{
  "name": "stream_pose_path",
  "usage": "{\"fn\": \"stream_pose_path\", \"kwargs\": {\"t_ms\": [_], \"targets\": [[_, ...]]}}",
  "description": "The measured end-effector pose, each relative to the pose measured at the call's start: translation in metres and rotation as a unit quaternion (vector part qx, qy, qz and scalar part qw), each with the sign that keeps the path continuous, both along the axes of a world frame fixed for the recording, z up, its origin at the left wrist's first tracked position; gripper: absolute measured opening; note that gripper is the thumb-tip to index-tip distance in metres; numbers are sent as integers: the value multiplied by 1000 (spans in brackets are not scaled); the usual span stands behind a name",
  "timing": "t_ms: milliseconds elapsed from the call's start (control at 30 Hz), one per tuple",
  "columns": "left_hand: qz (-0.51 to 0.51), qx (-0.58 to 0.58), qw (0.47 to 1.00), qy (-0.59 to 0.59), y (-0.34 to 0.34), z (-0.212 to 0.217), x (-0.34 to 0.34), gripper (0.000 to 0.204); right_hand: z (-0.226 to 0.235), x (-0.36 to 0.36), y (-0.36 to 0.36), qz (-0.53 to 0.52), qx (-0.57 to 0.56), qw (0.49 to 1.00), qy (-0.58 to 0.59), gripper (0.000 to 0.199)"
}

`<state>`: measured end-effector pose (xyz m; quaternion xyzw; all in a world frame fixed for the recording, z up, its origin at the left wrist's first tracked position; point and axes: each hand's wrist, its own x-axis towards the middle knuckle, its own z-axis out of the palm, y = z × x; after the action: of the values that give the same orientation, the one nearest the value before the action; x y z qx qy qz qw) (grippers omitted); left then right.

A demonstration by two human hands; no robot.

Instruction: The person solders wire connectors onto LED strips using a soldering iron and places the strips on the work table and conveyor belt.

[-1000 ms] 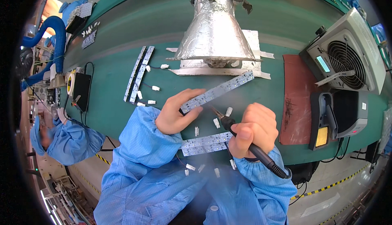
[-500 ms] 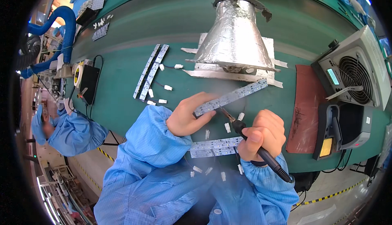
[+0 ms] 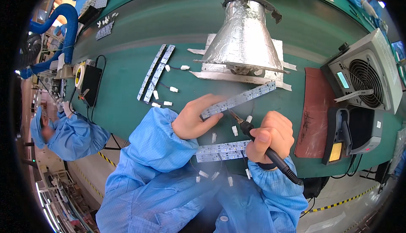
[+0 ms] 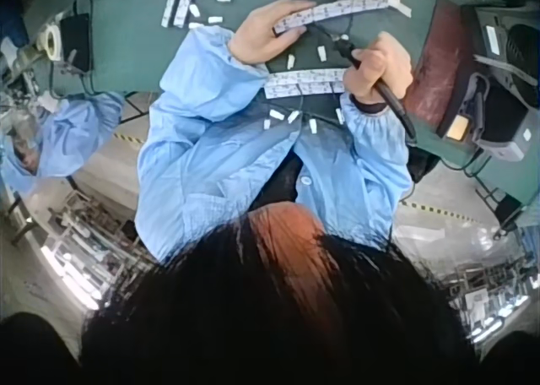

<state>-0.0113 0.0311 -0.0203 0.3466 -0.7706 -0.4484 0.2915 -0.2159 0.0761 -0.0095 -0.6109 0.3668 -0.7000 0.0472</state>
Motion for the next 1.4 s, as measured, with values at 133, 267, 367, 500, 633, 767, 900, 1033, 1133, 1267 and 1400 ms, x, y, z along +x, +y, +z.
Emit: {"fn": "stream_pose_path", "kwargs": {"t_ms": [133, 267, 367, 500, 633, 767, 900, 1033, 1133, 1267, 1400], "targets": [[2, 2, 1000, -1, 1, 0, 0, 43, -1, 0, 0, 3, -3, 1000, 4, 45], [5, 3, 1000, -10, 2, 0, -1, 42, -2, 1, -1, -2, -9, 1000, 3, 44], [5, 2, 1000, -10, 1, 0, 0, 43, -3, 0, -1, 0, -14, 1000, 6, 43], [5, 1, 1000, -13, 1, 1, 0, 43, -1, -3, 1, 0, -7, 1000, 8, 44], [5, -5, 1000, 4, 0, 0, -1, 43, 1, -19, 4, -25, 27, 999, -16, 42], [11, -23, 1000, 13, -1, -1, 0, 43, 0, -35, 2, -93, 44, 992, -75, 43], [19, -13, 1000, 10, 0, -1, 0, 43, -7, -41, -3, -110, 48, 990, -69, 43], [20, -18, 1000, 10, -1, -2, 0, 43, -10, -41, -4, -118, 62, 990, -45, 45], [21, -22, 999, 11, -1, -2, 1, 43, -11, -41, -4, -111, 74, 990, -43, 45], [22, -27, 999, 12, -1, -2, 0, 43, -11, -40, -6, -110, 79, 990, -45, 45], [21, -20, 999, 15, -1, -1, 0, 43, -11, -39, -5, -109, 91, 989, -45, 46]]}}
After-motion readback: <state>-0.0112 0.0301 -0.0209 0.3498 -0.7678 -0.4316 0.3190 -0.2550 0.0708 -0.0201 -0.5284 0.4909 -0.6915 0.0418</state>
